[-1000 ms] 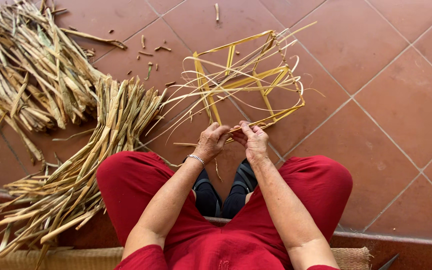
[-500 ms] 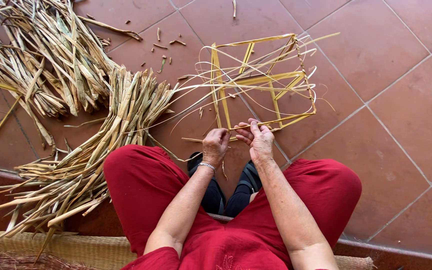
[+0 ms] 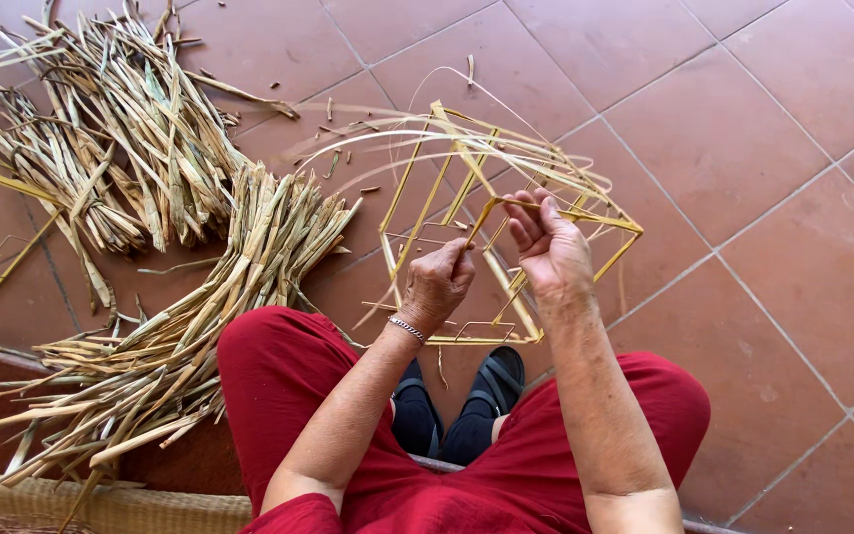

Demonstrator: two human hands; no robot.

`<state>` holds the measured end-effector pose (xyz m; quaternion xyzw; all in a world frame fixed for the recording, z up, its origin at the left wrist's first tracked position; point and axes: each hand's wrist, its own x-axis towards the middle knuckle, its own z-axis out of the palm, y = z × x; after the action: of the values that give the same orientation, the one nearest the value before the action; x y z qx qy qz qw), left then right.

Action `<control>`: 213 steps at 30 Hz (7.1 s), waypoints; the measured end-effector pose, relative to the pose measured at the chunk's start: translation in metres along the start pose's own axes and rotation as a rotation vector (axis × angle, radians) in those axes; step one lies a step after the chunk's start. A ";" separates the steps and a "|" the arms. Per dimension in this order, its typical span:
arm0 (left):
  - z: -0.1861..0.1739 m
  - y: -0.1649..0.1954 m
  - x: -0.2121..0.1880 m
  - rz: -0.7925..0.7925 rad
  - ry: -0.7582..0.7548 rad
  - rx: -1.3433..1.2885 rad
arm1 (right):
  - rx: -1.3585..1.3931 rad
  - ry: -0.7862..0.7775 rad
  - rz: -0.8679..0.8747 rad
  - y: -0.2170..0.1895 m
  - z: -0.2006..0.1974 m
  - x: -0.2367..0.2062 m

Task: The person sits on a tiled floor and uses shears to trim the ends of dried palm fronds. After trimming, the person gathers the fronds and begins weaving them into a rectangular basket frame, interlacing the strips to form the sides of the basket.

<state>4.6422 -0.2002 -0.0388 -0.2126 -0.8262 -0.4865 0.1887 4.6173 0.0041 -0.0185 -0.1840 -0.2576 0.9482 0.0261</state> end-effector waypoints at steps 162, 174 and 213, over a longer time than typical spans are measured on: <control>-0.132 0.158 -0.011 -0.510 0.254 -1.052 | -0.170 -0.395 -0.323 -0.098 -0.043 -0.227; -0.139 0.184 -0.037 -0.450 0.269 -1.054 | -0.249 -0.392 -0.367 -0.104 -0.035 -0.249; -0.199 0.164 -0.055 -0.388 0.336 -1.189 | -0.454 -0.374 -0.422 -0.069 0.045 -0.302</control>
<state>4.7971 -0.3143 0.1418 -0.0484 -0.3984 -0.9129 0.0742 4.8787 -0.0014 0.1529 0.0487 -0.4943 0.8578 0.1322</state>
